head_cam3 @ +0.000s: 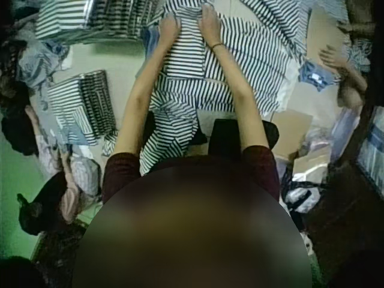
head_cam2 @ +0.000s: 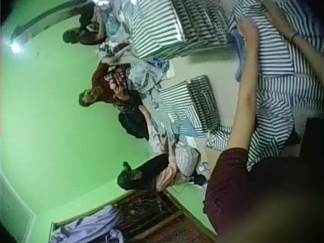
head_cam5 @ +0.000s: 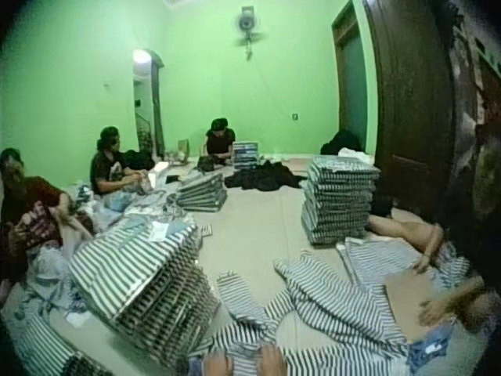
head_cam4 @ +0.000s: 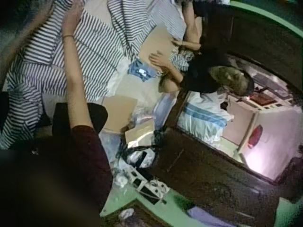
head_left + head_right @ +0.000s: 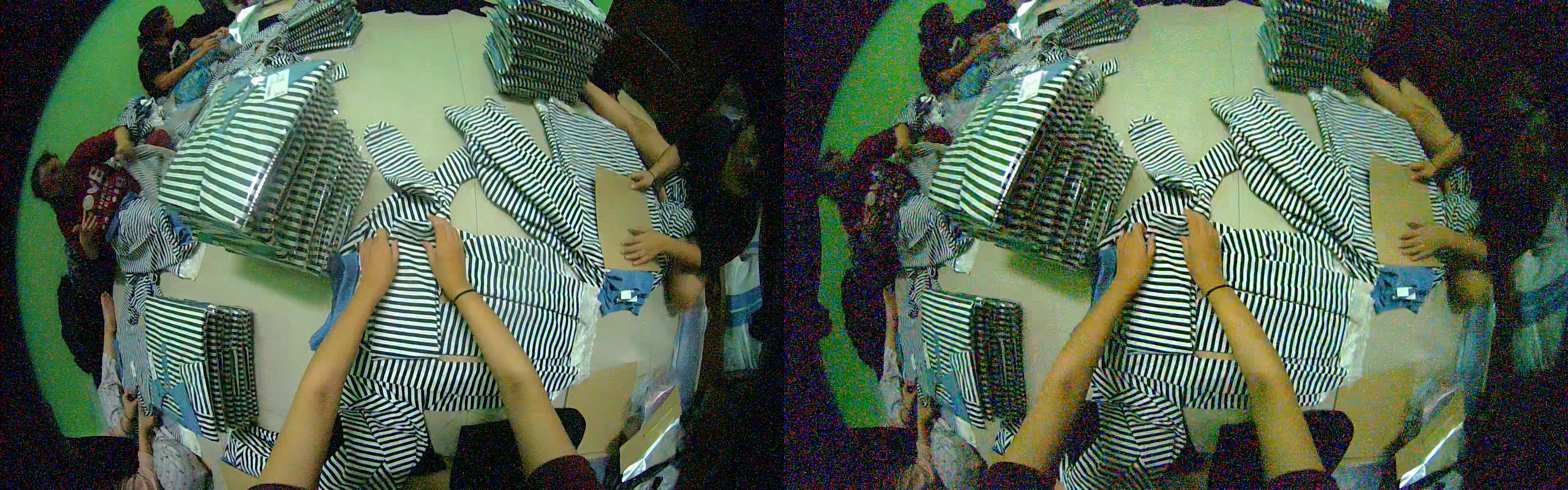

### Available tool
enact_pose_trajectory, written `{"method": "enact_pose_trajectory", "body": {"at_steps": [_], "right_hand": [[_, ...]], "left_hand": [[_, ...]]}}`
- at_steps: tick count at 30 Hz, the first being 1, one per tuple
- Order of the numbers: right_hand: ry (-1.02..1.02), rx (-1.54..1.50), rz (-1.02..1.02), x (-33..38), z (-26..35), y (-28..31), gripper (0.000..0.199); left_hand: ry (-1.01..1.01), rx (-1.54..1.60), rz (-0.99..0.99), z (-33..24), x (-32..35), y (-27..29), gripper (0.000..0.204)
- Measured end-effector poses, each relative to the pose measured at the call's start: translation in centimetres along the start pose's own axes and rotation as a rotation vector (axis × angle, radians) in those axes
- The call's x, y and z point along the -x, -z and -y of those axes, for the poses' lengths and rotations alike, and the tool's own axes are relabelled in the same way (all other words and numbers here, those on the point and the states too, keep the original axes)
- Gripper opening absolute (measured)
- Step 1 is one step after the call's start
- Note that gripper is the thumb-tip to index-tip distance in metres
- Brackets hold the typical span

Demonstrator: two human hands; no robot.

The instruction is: The person folds striped shirts and places them into clear plastic bags. They insert a cardboard piece into each bag to keep the shirt flat, then seal the bag and set it aside. The process is repeated for multiple shirts.

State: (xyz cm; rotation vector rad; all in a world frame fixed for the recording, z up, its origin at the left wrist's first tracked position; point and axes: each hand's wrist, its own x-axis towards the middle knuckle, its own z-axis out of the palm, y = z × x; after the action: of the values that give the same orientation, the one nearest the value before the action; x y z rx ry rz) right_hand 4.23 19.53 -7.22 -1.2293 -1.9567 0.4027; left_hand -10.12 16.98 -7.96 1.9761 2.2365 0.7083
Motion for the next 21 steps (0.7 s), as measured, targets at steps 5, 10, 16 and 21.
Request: {"method": "enact_pose_trajectory", "body": {"at_steps": [5,10,16,21], "right_hand": [[0.501,-0.085,0.476,-1.0,0.5,1.5,0.051],[0.226,-0.132,0.896,-3.2,0.2,1.5,0.046],[0.189,-0.145,0.89,-3.8,0.1,0.6,0.046],[0.095,-0.459,1.012,-3.9,-0.6,-1.0,0.035]], "left_hand": [[-0.078,0.136,-0.21,0.1,0.6,2.3,0.027],[-0.1,0.007,-0.351,-1.6,3.5,4.2,0.035],[-0.163,0.064,0.009,-5.3,14.3,3.9,0.044],[-0.121,0.092,0.237,-4.7,18.0,2.8,0.046]]}}
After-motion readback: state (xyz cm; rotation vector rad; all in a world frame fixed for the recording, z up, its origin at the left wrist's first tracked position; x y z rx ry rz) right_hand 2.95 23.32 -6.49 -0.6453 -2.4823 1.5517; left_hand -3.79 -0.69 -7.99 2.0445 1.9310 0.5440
